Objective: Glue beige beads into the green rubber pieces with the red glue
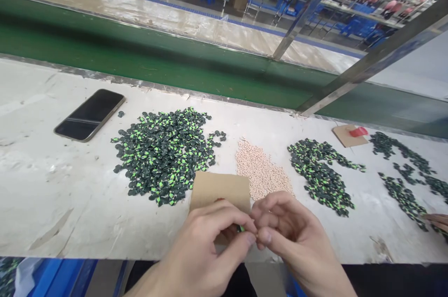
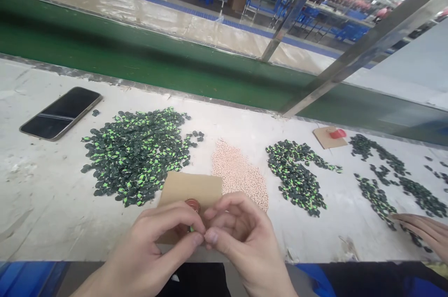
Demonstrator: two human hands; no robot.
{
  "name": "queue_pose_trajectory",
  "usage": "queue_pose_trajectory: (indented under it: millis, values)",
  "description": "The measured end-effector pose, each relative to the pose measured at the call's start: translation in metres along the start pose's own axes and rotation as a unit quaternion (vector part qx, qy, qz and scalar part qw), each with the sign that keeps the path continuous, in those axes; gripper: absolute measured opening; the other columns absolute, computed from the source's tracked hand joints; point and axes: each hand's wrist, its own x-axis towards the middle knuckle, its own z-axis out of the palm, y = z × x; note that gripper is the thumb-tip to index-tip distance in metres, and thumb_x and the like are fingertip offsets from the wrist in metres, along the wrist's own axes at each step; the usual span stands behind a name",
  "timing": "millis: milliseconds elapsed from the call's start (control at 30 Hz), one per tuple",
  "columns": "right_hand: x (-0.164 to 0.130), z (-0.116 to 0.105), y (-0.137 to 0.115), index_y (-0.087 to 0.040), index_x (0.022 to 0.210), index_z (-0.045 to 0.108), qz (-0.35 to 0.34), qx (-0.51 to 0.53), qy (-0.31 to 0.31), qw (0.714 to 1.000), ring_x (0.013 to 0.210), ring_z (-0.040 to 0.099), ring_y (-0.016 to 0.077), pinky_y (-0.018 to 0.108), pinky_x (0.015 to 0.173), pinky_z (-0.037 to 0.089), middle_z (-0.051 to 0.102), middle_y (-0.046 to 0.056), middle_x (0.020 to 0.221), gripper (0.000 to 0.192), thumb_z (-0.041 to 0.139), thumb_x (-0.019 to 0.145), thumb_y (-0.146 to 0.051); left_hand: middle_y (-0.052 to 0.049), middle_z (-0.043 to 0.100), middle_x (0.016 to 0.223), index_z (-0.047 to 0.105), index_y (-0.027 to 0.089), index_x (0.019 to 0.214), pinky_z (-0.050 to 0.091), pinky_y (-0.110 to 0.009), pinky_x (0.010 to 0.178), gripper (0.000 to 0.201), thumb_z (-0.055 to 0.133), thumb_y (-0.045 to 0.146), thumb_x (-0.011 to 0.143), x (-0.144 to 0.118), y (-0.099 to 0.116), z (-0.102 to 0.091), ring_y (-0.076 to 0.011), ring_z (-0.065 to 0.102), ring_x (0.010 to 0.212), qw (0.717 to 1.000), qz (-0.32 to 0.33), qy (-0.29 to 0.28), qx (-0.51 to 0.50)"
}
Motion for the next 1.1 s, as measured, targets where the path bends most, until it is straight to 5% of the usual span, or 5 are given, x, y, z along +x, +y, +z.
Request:
queue_pose_trajectory:
  millis: [267,600,867,1100]
  values:
    - [-0.008,0.007,0.027,-0.031,0.085,0.084,-0.099,-0.046,0.006,0.994,0.089,0.076,0.0204,0.028,0.080,0.065,0.078,0.006,0.093,0.004,0.081,0.087,-0.029,0.001,0.076,0.078,0.076,0.026,0.083,0.057,-0.018,0.061,0.019,0.069,0.008,0.085,-0.017,-0.020,0.018,-0.0137,0.071,0.069,0.982,0.048,0.173,-0.054]
    - [-0.017,0.016,0.038,-0.029,0.087,0.073,-0.072,-0.106,0.028,0.991,0.084,0.071,0.0179,0.025,0.075,0.062,0.070,0.003,0.091,0.009,0.073,0.094,-0.034,-0.001,0.080,0.082,0.081,0.027,0.092,0.064,-0.022,0.067,0.027,0.071,0.003,0.086,-0.029,-0.033,0.018,-0.0154,0.075,0.069,0.975,0.101,0.196,-0.038]
    - [-0.009,-0.008,0.044,-0.029,0.099,0.067,-0.210,-0.412,0.045,0.886,0.096,0.068,0.0193,0.028,0.082,0.059,0.068,0.004,0.098,0.017,0.059,0.100,-0.014,0.002,0.084,0.098,0.080,0.028,0.109,0.063,-0.016,0.079,0.029,0.066,0.010,0.092,-0.038,-0.039,-0.011,-0.0134,0.080,0.084,0.978,-0.010,0.201,0.050]
    - [-0.004,0.000,0.052,-0.026,0.098,0.067,-0.230,-0.456,0.050,0.858,0.092,0.068,0.0212,0.032,0.076,0.057,0.071,0.004,0.095,0.017,0.058,0.099,-0.012,0.000,0.082,0.088,0.073,0.023,0.099,0.060,-0.020,0.065,0.015,0.061,0.014,0.096,-0.038,-0.052,-0.013,-0.0146,0.077,0.070,0.975,-0.006,0.179,0.131]
